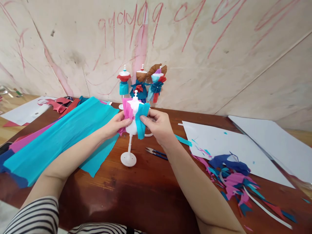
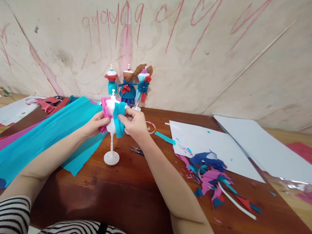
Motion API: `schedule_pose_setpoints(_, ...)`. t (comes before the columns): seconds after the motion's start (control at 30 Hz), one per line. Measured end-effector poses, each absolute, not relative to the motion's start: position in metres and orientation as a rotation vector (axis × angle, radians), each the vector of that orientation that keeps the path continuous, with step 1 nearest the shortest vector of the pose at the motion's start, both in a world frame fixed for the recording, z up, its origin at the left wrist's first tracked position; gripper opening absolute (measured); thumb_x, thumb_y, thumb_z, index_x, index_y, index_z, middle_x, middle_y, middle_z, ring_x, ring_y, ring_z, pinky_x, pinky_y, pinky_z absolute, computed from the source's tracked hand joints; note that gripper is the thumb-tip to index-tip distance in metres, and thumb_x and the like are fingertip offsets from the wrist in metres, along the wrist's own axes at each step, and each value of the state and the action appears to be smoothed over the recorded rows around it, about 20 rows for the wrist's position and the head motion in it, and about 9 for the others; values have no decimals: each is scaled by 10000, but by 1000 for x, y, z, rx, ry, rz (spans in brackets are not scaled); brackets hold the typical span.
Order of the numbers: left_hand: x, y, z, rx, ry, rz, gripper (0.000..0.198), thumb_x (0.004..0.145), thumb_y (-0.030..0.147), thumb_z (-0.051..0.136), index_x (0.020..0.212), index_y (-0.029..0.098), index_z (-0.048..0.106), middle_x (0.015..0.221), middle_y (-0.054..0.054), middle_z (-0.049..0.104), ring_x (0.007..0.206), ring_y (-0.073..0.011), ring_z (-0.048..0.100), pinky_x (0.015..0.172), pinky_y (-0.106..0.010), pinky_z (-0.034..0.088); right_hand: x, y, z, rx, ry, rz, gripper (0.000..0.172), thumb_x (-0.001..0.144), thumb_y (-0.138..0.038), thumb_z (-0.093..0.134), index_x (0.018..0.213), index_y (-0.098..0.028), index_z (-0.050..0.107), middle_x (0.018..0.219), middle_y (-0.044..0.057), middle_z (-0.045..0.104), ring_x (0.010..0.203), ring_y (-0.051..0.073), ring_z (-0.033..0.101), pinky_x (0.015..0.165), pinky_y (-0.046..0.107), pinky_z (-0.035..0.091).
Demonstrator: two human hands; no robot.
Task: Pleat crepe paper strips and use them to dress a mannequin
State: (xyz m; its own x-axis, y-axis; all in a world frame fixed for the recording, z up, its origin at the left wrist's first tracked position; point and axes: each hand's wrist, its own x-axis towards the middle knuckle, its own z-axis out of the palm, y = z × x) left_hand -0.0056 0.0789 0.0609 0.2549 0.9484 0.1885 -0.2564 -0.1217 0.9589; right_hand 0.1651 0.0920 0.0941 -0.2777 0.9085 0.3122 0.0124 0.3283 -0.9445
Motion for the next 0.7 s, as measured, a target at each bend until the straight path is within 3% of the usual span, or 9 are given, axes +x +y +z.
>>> schedule_pose_setpoints(0.23, -8, 80, 60, 1224, 610, 1159, 592, 546, 567, 872, 929, 161, 673, 850, -45, 727, 833, -202, 707, 733, -279, 557, 171, 97, 95, -731, -1602, 1421, 400, 567, -486, 835, 651, -184, 586, 431, -82, 406, 390, 53, 306, 381, 218, 224)
schedule_pose_setpoints(0.4, -12, 81, 57, 1190, 532, 1144, 491, 552, 536, 887, 807, 167, 688, 711, -18, 696, 762, -204, 708, 681, -281, 551, 175, 101, 92, -576, -1559, 1554, 429, 596, -528, 837, 660, -186, 587, 439, -81, 426, 386, 51, 317, 369, 214, 250)
schedule_pose_setpoints(0.53, -12, 82, 57, 1171, 516, 1177, 485, 547, 517, 897, 816, 169, 692, 697, -11, 682, 681, -167, 673, 630, -261, 532, 177, 100, 95, -525, -1555, 1605, 430, 605, -544, 832, 652, -196, 585, 444, -82, 410, 399, 60, 328, 370, 216, 261)
schedule_pose_setpoints(0.7, -7, 82, 58, 1167, 578, 1264, 529, 524, 522, 905, 840, 170, 667, 768, -13, 690, 677, -143, 646, 631, -253, 527, 175, 99, 96, -626, -1546, 1370, 370, 609, -492, 812, 673, -192, 605, 485, -70, 451, 409, 57, 327, 391, 230, 279)
